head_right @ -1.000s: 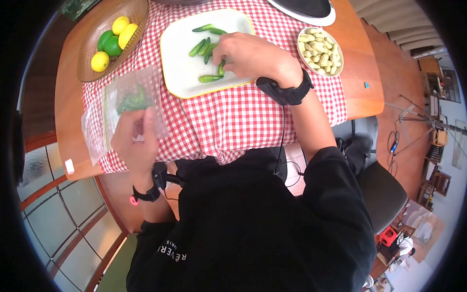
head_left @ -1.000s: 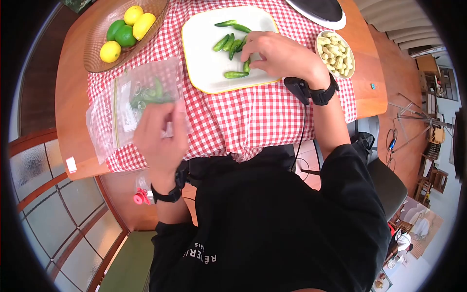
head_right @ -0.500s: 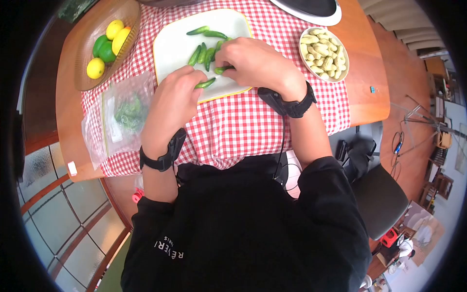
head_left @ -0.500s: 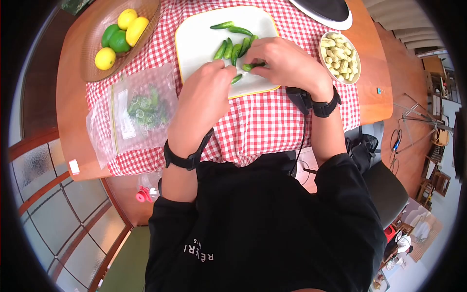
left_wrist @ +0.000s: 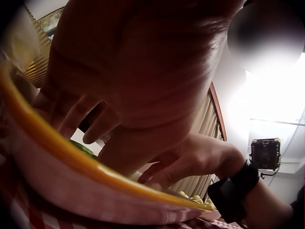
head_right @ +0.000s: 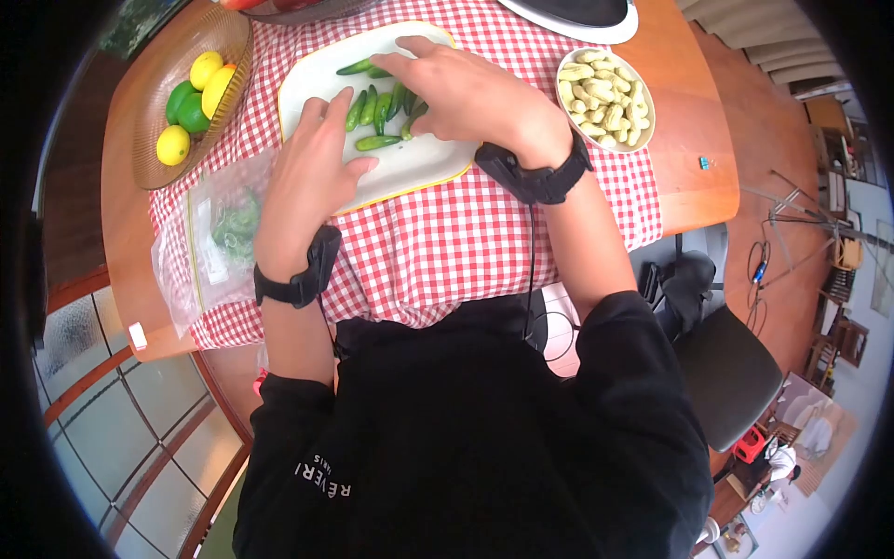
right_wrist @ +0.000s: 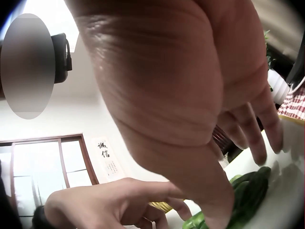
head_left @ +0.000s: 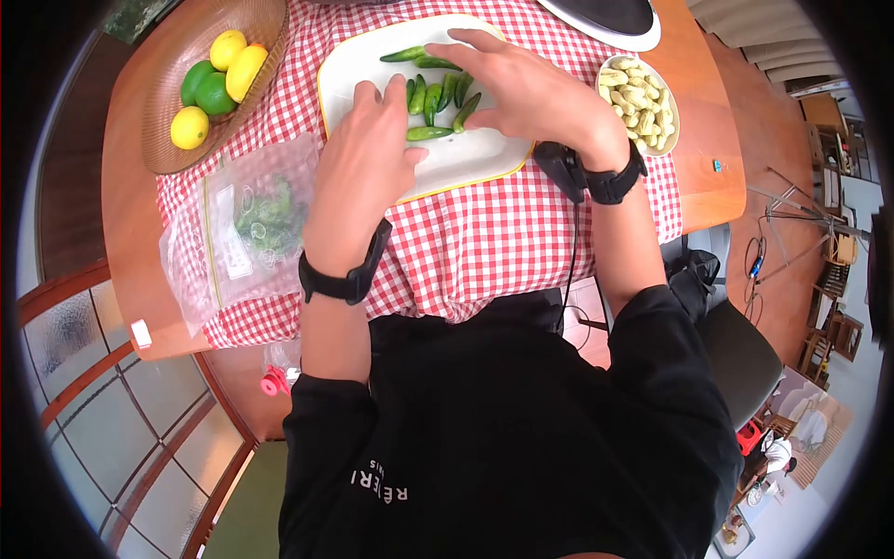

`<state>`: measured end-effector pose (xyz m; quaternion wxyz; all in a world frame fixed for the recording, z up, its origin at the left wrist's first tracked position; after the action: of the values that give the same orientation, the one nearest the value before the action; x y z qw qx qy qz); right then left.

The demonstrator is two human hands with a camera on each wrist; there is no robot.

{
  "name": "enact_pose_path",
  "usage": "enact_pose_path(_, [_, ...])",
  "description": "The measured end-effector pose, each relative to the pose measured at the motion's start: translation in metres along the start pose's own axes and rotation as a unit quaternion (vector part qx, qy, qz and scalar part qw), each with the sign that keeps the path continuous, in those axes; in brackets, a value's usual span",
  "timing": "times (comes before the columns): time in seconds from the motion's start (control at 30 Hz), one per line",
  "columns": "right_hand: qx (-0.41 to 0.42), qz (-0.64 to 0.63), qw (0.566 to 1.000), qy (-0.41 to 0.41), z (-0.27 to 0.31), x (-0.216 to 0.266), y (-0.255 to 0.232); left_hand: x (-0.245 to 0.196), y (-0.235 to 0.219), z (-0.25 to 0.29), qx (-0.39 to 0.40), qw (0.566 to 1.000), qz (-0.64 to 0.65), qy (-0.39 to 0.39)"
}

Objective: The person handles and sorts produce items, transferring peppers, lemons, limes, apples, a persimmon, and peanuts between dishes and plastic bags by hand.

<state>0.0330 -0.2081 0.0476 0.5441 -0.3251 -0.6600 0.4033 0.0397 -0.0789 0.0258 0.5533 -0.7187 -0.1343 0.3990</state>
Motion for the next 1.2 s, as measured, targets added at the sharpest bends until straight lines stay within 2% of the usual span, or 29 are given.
enact_pose_path(0.03, [0.001,0.002,1.0,0.0,-0.002,0.001,-0.001,0.004,0.0,-0.004,-0.001,1.0,0.001,0.0])
enact_pose_path(0.1, [0.068,0.057,0.995,0.042,-0.011,-0.005,0.014,0.008,0.007,-0.011,0.043,0.999,-0.012,0.024])
enact_pose_path(0.2, [0.081,0.062,0.994,0.042,-0.024,-0.007,0.028,0.005,0.003,-0.012,0.057,0.997,-0.002,0.048])
enact_pose_path(0.43, [0.12,0.016,0.992,0.019,-0.032,0.0,0.031,0.007,0.003,0.001,0.02,0.995,0.052,0.081])
enact_pose_path(0.5, [0.0,0.058,0.998,-0.03,-0.032,0.01,0.013,0.005,-0.005,0.003,-0.021,0.992,0.078,0.092])
enact_pose_path(0.53, [0.002,0.057,0.998,-0.032,-0.032,0.011,0.015,0.004,-0.007,0.005,-0.022,0.993,0.079,0.089])
enact_pose_path(0.6, [-0.002,0.055,0.998,-0.031,-0.033,0.013,0.017,-0.003,-0.024,0.008,-0.078,0.985,0.1,0.113])
enact_pose_path(0.63, [0.021,0.043,0.999,-0.014,-0.034,0.012,0.022,-0.004,-0.023,0.006,-0.078,0.986,0.1,0.112])
enact_pose_path(0.7, [0.036,0.045,0.998,-0.013,-0.035,0.013,0.021,-0.009,-0.045,0.008,-0.21,0.962,0.116,0.134])
enact_pose_path(0.73, [0.049,0.046,0.998,-0.011,-0.035,0.014,0.023,-0.009,-0.044,0.007,-0.209,0.962,0.116,0.132])
enact_pose_path(0.8, [0.049,0.033,0.998,-0.001,-0.039,0.008,0.022,-0.002,-0.063,0.014,-0.318,0.919,0.191,0.132])
enact_pose_path(0.87, [0.065,0.003,0.998,-0.025,-0.036,0.007,0.026,0.003,-0.07,0.015,-0.345,0.905,0.206,0.138])
enact_pose_path(0.93, [0.054,0.022,0.998,-0.031,-0.034,0.005,0.028,0.031,-0.069,0.019,-0.408,0.807,0.417,0.09])
enact_pose_path(1.03, [0.018,0.023,0.997,-0.068,-0.034,0.011,0.03,0.035,-0.077,0.02,-0.397,0.798,0.447,0.073])
enact_pose_path(1.07, [0.048,-0.023,0.998,-0.041,-0.036,0.011,0.031,0.041,-0.076,0.021,-0.396,0.792,0.459,0.067])
enact_pose_path(1.1, [0.068,-0.016,0.996,-0.049,-0.035,0.017,0.027,0.063,-0.063,0.021,-0.37,0.813,0.449,0.021])
enact_pose_path(1.13, [0.087,-0.008,0.995,-0.057,-0.033,0.024,0.021,0.061,-0.067,0.027,-0.365,0.821,0.44,0.012])
enact_pose_path(1.17, [0.155,0.0,0.988,-0.014,-0.032,0.022,0.028,0.047,-0.072,0.024,-0.341,0.814,0.47,0.027])
enact_pose_path(1.2, [0.151,0.003,0.988,-0.006,-0.03,0.021,0.028,0.036,-0.074,0.021,-0.32,0.804,0.5,0.046])
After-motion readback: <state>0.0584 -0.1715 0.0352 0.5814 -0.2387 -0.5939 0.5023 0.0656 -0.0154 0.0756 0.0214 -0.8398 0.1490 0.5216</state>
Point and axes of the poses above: each hand's wrist, its own z-axis away from the middle knuckle, its own y-axis out of the palm, x = y × z, the point moved 10 cm from there along -z, towards the middle knuckle, and after that the axes turned 13 degrees about y, right-handed, at the moved point
